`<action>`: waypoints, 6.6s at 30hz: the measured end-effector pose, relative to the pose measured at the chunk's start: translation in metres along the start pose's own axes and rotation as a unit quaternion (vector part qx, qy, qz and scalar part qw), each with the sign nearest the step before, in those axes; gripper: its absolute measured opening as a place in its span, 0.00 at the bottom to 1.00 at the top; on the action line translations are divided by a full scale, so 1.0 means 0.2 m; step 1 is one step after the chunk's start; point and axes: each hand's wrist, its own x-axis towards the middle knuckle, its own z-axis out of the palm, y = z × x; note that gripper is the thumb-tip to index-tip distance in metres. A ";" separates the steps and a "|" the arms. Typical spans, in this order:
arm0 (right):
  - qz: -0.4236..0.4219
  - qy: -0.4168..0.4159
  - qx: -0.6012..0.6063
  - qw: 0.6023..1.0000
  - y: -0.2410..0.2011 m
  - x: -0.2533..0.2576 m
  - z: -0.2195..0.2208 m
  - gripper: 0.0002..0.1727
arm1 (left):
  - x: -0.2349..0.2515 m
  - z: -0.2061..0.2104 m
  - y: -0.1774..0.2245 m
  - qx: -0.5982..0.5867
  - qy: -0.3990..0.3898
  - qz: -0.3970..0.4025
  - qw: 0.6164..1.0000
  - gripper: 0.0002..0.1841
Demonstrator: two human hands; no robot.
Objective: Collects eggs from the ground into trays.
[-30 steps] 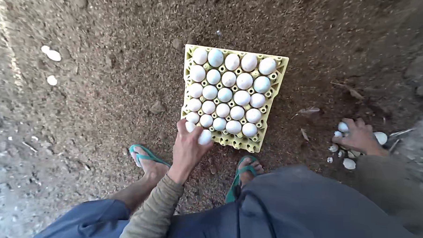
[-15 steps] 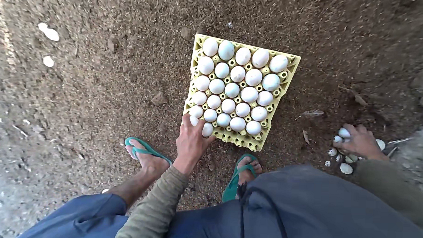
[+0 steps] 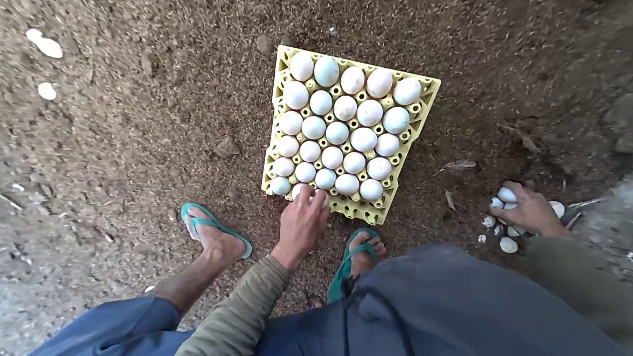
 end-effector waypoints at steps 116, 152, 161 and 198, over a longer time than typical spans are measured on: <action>-0.001 0.120 0.557 0.822 -1.72 -0.43 -0.01 0.24 | 0.59 -0.37 -0.34 -0.356 0.088 -0.274 0.889 0.26; -0.220 -0.151 0.296 0.917 -3.26 -0.85 0.00 0.29 | -0.60 -0.95 -1.65 -0.498 0.295 -0.316 0.752 0.15; -0.118 -0.095 0.248 0.957 -3.39 -0.64 0.75 0.26 | -0.76 -0.18 -2.00 -0.497 0.280 -0.430 0.700 0.19; -0.088 -0.086 0.258 0.958 -3.41 -0.83 0.65 0.31 | -1.01 -0.41 -2.03 -0.504 0.312 -0.297 0.749 0.13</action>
